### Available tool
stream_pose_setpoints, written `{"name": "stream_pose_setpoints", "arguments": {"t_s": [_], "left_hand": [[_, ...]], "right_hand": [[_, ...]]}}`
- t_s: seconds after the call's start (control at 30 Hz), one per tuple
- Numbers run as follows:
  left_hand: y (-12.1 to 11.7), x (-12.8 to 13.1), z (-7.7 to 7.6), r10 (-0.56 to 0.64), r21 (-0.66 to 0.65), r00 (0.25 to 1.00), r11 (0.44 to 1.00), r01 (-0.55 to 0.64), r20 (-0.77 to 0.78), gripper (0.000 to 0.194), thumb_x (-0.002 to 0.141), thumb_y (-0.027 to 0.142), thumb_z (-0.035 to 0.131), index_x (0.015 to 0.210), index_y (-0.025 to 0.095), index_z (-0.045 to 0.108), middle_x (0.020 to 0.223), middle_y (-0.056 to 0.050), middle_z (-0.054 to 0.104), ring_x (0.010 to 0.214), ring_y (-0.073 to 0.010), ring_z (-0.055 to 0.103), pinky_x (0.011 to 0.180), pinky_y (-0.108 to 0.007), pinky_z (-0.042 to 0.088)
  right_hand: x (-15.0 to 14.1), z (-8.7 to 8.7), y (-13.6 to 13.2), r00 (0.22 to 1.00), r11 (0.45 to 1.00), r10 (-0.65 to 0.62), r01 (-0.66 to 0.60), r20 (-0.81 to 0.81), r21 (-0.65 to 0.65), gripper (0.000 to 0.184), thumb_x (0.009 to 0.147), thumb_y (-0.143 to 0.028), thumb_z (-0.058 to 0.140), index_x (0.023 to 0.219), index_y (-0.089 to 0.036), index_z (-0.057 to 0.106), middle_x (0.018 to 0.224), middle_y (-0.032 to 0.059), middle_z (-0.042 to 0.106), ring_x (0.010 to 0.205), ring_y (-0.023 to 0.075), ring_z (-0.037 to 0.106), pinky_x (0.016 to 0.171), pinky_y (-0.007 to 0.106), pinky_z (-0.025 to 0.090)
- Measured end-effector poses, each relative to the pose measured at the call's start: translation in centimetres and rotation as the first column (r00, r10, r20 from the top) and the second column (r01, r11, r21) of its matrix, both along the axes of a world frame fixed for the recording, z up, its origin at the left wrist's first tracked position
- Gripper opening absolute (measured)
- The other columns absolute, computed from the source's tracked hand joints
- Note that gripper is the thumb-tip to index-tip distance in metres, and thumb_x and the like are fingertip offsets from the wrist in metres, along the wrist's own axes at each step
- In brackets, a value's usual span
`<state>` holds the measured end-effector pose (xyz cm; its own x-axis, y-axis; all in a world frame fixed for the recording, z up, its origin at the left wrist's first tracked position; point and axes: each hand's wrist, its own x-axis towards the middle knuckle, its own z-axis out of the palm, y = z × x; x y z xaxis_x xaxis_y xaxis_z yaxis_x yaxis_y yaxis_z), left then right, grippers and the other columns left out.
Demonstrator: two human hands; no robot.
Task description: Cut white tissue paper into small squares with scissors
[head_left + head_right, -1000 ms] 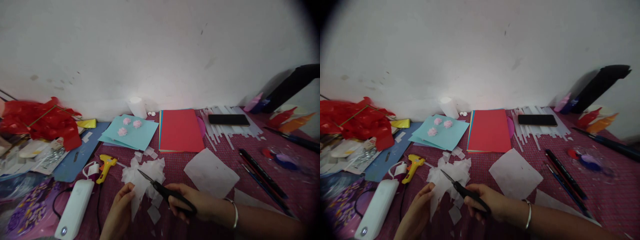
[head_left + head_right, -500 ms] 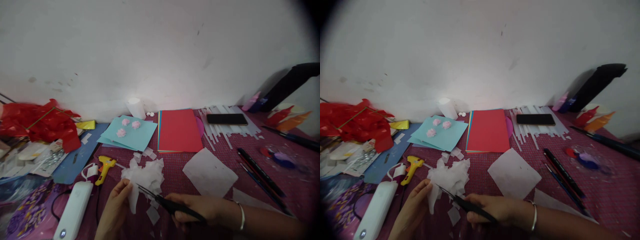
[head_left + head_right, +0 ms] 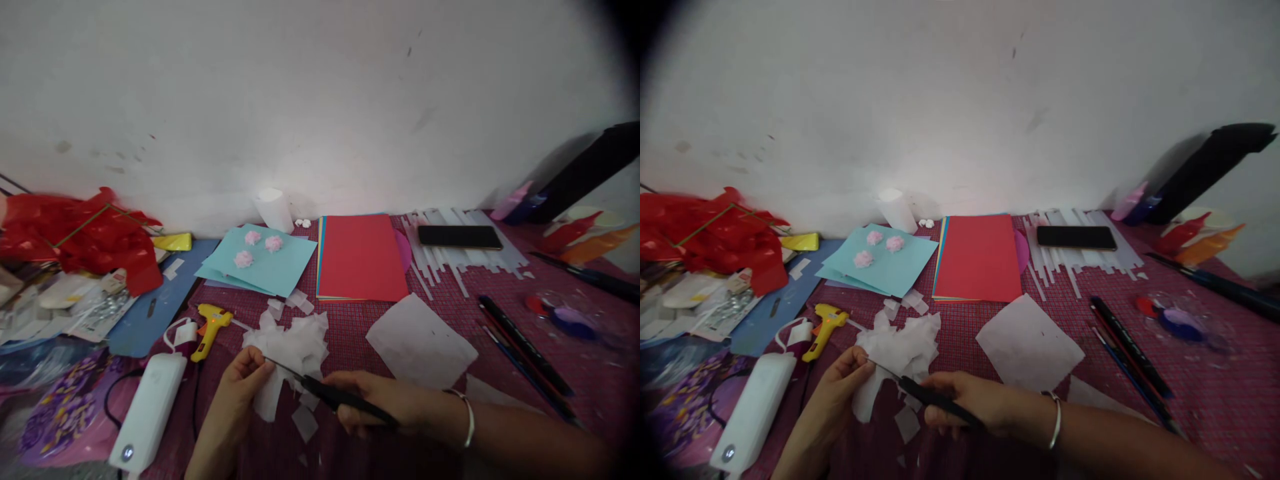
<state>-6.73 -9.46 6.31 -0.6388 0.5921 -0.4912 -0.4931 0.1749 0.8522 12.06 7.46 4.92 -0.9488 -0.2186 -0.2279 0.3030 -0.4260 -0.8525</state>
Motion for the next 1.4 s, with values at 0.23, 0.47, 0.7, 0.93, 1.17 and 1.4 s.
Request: {"name": "stream_pose_setpoints", "arguments": {"t_s": [0.23, 0.47, 0.7, 0.93, 1.17, 1.4], "left_hand": [[-0.2, -1.2, 0.7, -0.013, 0.029, 0.995, 0.999, 0.016, -0.096, 0.037, 0.061, 0.027, 0.08, 0.089, 0.023, 0.055, 0.063, 0.008, 0.059, 0.047, -0.0082, 0.053, 0.044, -0.017, 0.037], [1.0, -1.7, 2.2, -0.19, 0.083, 0.981, 0.979, 0.186, 0.036, 0.049, 0.059, 0.027, 0.081, 0.104, 0.022, 0.063, 0.077, -0.003, 0.07, 0.057, -0.0158, 0.063, 0.051, -0.023, 0.045], [3.4, -0.5, 2.2, -0.346, 0.104, 0.938, 0.933, 0.345, -0.006, 0.018, 0.059, 0.024, 0.081, 0.067, 0.015, 0.068, 0.061, -0.002, 0.066, 0.05, -0.0116, 0.055, 0.049, -0.021, 0.039], [4.2, -3.9, 2.3, -0.213, -0.046, 0.952, 0.977, 0.207, -0.218, 0.047, 0.059, 0.025, 0.08, 0.102, 0.014, 0.065, 0.053, 0.006, 0.056, 0.043, -0.0066, 0.043, 0.041, -0.016, 0.027], [2.1, -3.1, 3.5, -0.21, 0.098, 0.957, 0.967, 0.233, -0.2, 0.071, 0.066, 0.021, 0.076, 0.131, 0.022, 0.048, 0.066, 0.003, 0.061, 0.055, -0.0105, 0.053, 0.051, -0.019, 0.039], [-0.1, -1.9, 3.1, -0.171, 0.088, 0.982, 0.98, 0.178, -0.077, 0.064, 0.06, 0.016, 0.079, 0.12, 0.028, 0.06, 0.088, -0.004, 0.07, 0.077, -0.0193, 0.065, 0.068, -0.028, 0.05]], "right_hand": [[0.5, 0.3, 0.8, 0.999, 0.964, 0.034, -0.022, 0.04, -0.264, 0.07, 0.069, -0.065, 0.067, 0.115, -0.015, 0.051, 0.08, 0.0012, 0.055, 0.065, 0.0091, 0.051, 0.059, 0.022, 0.038], [0.1, -0.5, 0.4, 0.971, 0.796, 0.238, -0.173, 0.036, -0.58, 0.089, 0.056, -0.083, 0.056, 0.117, -0.019, 0.052, 0.071, -0.0008, 0.056, 0.06, 0.0126, 0.052, 0.062, 0.027, 0.036], [-0.3, 0.0, 0.9, 0.969, 0.767, 0.241, -0.225, -0.055, -0.601, 0.083, 0.063, -0.079, 0.057, 0.119, -0.017, 0.051, 0.074, 0.0003, 0.057, 0.058, 0.012, 0.051, 0.064, 0.027, 0.037], [1.9, 0.5, 3.3, 0.995, 0.918, 0.0, -0.038, -0.096, -0.394, 0.078, 0.07, -0.077, 0.052, 0.119, -0.016, 0.048, 0.072, 0.0004, 0.054, 0.06, 0.0123, 0.05, 0.064, 0.029, 0.043], [3.1, 1.3, 3.0, 0.993, 0.988, 0.104, -0.096, -0.058, 0.125, 0.063, 0.081, -0.066, 0.052, 0.114, -0.013, 0.046, 0.082, 0.0024, 0.053, 0.066, 0.0088, 0.051, 0.058, 0.02, 0.039], [1.4, 0.8, 1.6, 0.987, 0.987, 0.155, -0.153, -0.035, 0.046, 0.075, 0.072, -0.068, 0.061, 0.119, -0.011, 0.044, 0.081, 0.0004, 0.051, 0.065, 0.0078, 0.05, 0.059, 0.02, 0.04]]}}
